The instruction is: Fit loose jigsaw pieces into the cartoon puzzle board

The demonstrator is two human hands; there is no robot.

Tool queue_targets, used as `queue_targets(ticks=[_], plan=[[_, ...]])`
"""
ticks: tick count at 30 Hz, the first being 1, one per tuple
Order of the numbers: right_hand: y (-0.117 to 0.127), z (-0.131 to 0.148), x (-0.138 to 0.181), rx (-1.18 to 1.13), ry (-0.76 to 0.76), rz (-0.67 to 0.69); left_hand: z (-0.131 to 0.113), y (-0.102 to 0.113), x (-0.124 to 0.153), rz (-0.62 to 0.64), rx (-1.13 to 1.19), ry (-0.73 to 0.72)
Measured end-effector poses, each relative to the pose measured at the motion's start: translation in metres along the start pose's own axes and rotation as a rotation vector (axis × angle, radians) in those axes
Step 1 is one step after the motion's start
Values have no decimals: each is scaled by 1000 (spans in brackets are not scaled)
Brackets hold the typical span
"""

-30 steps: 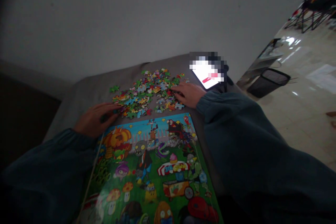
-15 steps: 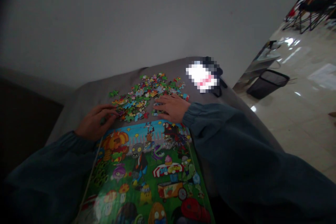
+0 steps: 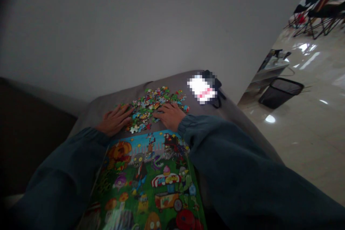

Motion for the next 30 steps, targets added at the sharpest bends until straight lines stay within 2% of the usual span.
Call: queue_targets(ticks=[4, 6, 8, 9, 11, 14, 21, 25, 28, 30], plan=[[-2, -3, -1, -7, -2, 10, -11, 40, -18, -253, 84, 56], [-3, -4, -2, -22, -7, 20, -26, 47, -23, -328, 166, 11], [-4, -5, -2, -31, -9, 29, -42, 38, -25, -270, 189, -88], [-4, -5, -3, -33, -9, 32, -50, 28, -26, -170, 170, -145], [-4, -4, -3, -30, -12, 31, -58, 8, -26, -65, 151, -181], [-3, -3, -3, -25, -18, 42, -57, -12, -27, 7, 152, -173], [-1, -1, -3, -37, -35, 55, -33, -9, -40, 60, 71, -86], [3, -7, -2, -41, -39, -8, -22, -13, -46, 113, 42, -13], [8, -19, -1, -23, -126, -97, -16, -18, -49, 114, 27, -23], [8, -29, 0, 22, -219, -109, -15, -20, -50, 108, 22, -42]])
Point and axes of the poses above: each hand's wrist, its own x-axis away from the middle knuckle, its own y-axis out of the back of the hand, z = x × y, the point moved 1 cm from there along -x, towards the middle knuckle, and after that the axes turned 8 degrees about y, right-handed, at the moved point
